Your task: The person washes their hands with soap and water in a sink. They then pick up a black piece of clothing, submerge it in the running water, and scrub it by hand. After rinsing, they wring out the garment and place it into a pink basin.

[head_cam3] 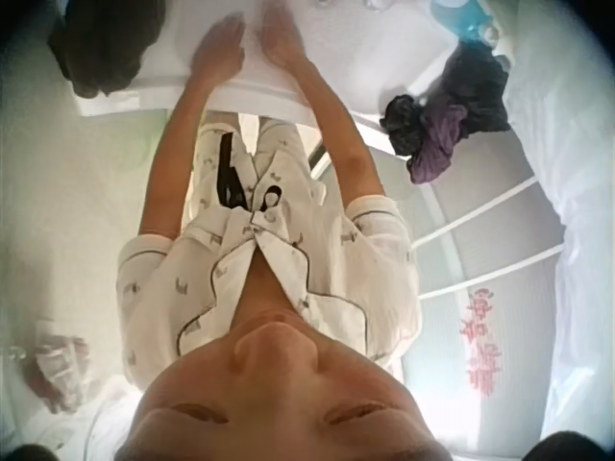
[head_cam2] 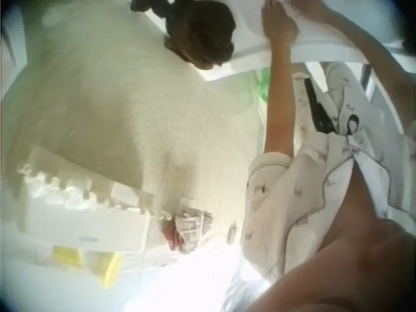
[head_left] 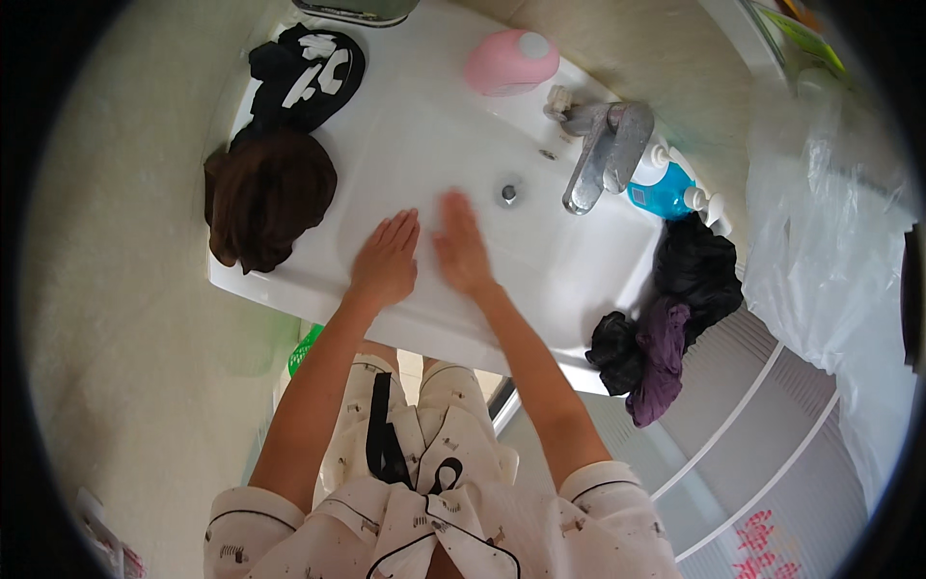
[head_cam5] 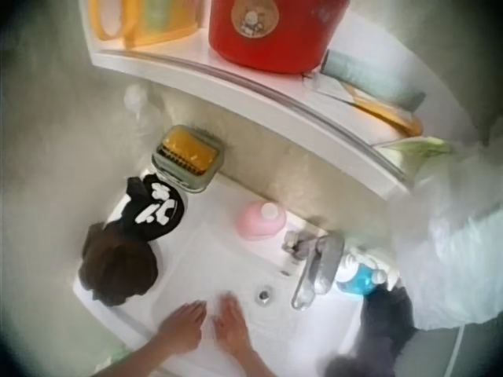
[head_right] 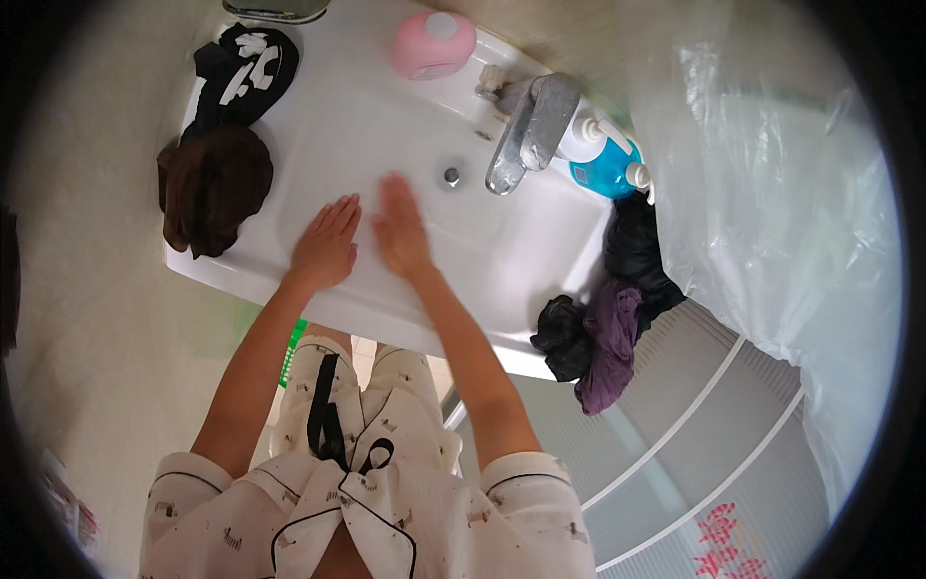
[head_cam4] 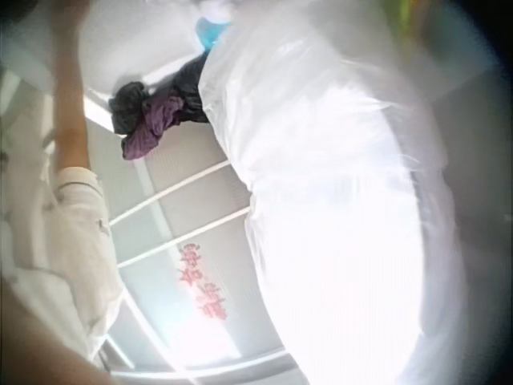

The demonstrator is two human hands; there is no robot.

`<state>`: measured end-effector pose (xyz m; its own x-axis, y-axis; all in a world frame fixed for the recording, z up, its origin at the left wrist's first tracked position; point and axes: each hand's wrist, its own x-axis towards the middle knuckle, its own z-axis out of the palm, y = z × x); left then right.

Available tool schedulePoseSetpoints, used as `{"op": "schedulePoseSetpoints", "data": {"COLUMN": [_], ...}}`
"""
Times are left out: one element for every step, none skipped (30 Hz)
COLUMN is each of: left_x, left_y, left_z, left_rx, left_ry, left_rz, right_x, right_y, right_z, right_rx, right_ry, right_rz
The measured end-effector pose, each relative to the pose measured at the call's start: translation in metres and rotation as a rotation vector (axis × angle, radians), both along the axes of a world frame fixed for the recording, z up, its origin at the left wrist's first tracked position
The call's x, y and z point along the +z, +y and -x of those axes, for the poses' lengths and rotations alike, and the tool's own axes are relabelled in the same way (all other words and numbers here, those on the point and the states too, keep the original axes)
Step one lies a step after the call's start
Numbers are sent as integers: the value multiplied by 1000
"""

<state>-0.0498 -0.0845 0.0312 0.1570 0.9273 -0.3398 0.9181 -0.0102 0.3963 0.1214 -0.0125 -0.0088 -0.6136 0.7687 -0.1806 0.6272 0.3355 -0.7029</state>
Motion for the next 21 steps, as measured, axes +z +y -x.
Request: {"op": "schedulePoseSetpoints", "data": {"left_x": [-2, -2, -1, 1, -1, -1, -2, 2, 7, 9, 7, 5, 4, 4, 4, 4, 5, 5, 4, 4, 6], "left_y": [-1, 1, 5, 9, 8, 4, 2, 7, 9, 9, 6, 0, -1, 0, 2, 3, 6, 8, 8, 8, 6], "left_z": [1, 1, 0, -2, -2, -2, -3, -7, -6, -4, 1, 3, 0, -3, -3, -2, -4, -7, -8, -7, -3], "left_rx": [-6, -25, -49, -75, -86, -94, -104, -104, -95, -77, -62, -49, -59, -69, -74, -76, -92, -107, -117, -116, -101], "left_ry": [7, 37, 65, 94, 114, 132, 149, 113, 84, 57, 79, 99, 108, 99, 96, 94, 97, 99, 107, 111, 121], "left_rz": [25, 108, 186, 264, 201, 138, 73, 103, 143, 183, 174, 167, 154, 166, 181, 197, 183, 172, 167, 199, 235], "right_x": [8, 13, 8, 4, -1, 2, -10, -25, -29, -25, -14, -1, -7, -16, -15, -22, -37, -48, -48, -46, -31], "right_y": [5, 11, 21, 32, 41, 54, 57, 59, 57, 51, 46, 41, 34, 28, 27, 27, 23, 20, 21, 27, 31], "right_z": [28, 47, 52, 55, 57, 52, 32, 4, -17, -36, -49, -65, -89, -109, -117, -109, -102, -92, -67, -50, -28], "right_rx": [68, 131, 159, 184, 211, 185, -7, -208, -264, -312, -254, -197, -317, -439, -618, -599, -590, -579, -615, -436, -436], "right_ry": [53, 101, 27, -49, -124, -283, -243, -209, -221, -230, -286, -344, -445, -539, -468, -458, -458, -460, -376, -427, -288], "right_rz": [67, 134, 6, -121, -240, -169, -187, -212, -237, -262, -289, -314, -307, -299, -289, -313, -339, -361, -174, -88, -117]}}
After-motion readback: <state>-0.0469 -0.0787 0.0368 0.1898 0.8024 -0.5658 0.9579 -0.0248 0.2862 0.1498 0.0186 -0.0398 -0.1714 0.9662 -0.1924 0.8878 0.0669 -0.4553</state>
